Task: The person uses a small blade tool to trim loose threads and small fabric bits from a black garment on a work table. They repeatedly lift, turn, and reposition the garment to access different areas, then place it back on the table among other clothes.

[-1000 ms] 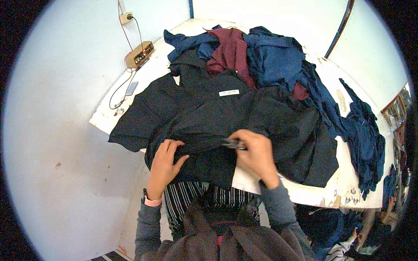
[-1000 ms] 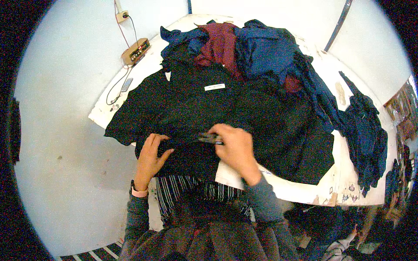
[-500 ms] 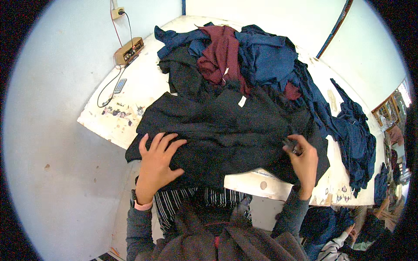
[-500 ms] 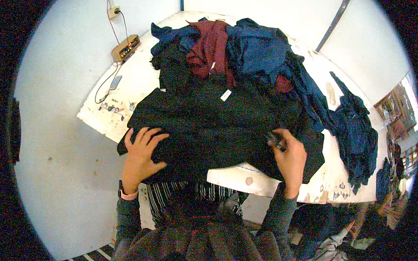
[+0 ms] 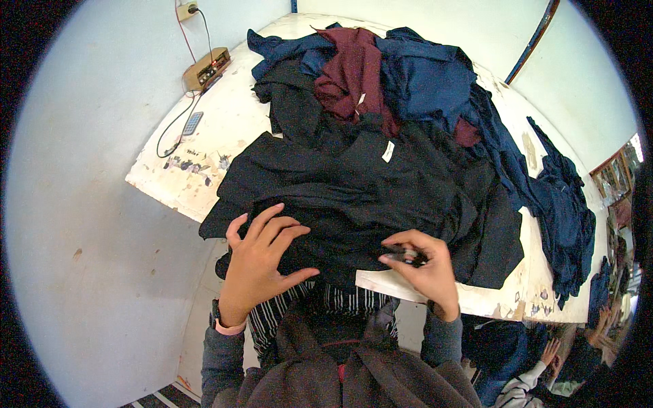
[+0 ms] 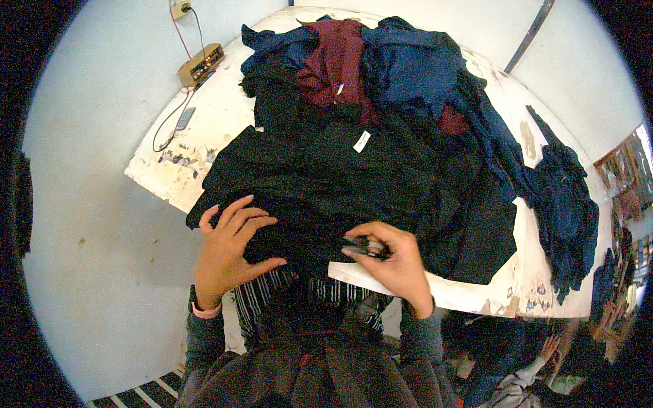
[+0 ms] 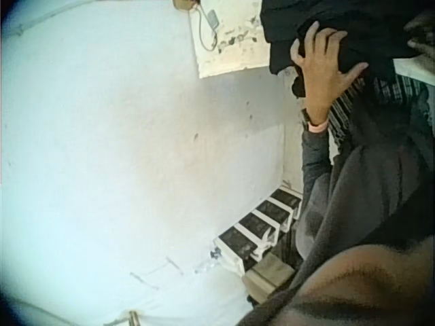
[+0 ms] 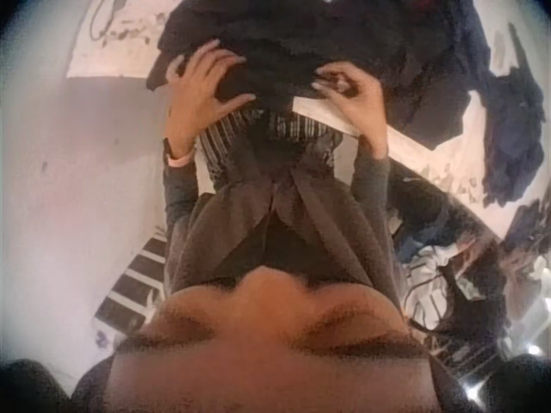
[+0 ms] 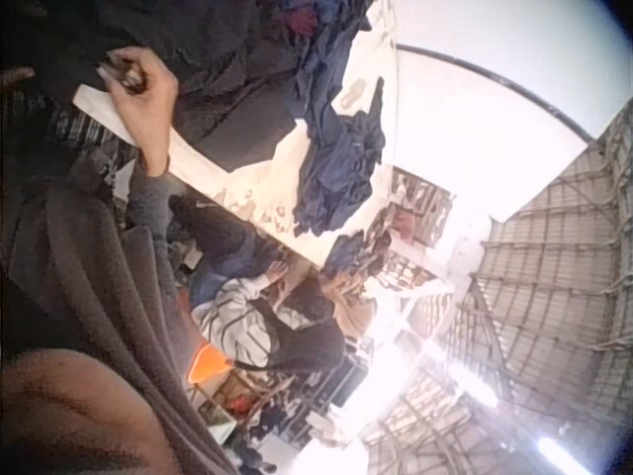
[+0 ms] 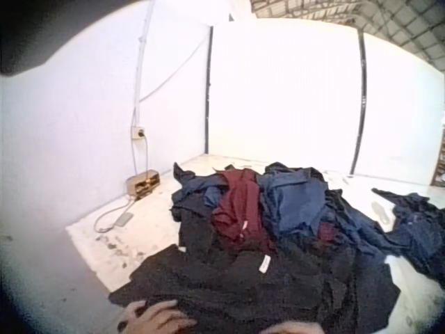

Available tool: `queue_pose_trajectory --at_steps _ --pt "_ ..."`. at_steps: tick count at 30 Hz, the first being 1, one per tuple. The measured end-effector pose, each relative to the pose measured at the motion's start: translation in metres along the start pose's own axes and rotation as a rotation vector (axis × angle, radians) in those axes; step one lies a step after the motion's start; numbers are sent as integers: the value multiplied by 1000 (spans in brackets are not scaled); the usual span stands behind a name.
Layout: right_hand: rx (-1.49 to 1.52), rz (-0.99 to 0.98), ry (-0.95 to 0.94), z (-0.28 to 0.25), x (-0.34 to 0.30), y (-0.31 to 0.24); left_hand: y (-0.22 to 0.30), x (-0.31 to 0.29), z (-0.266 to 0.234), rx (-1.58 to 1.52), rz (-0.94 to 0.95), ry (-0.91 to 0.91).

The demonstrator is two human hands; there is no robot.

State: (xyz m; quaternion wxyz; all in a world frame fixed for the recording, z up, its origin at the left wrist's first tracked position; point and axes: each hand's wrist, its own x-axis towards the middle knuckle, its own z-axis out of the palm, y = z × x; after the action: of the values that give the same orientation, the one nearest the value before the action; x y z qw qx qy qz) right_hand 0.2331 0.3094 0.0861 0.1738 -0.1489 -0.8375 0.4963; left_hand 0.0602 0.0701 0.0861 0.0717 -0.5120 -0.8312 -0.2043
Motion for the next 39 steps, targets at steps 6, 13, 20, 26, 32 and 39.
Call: queue_pose_trajectory --at_steps 6,13,20,26,32,39 --pt "-237 -122 -57 38 10 -4 -6 17 12 43 59 84" --pt "-229 -145 -86 43 8 7 -12 27 0 61 73 93" --pt "-214 -88 21 52 11 -26 -10 35 -2 37 185 216" --pt "-310 -82 54 68 24 -36 -4 38 -4 4 213 230" --pt "-349 -122 22 76 28 -25 0 27 0 -18 155 252" --pt "-334 -94 4 51 17 -30 -39 -40 -32 398 -474 521"
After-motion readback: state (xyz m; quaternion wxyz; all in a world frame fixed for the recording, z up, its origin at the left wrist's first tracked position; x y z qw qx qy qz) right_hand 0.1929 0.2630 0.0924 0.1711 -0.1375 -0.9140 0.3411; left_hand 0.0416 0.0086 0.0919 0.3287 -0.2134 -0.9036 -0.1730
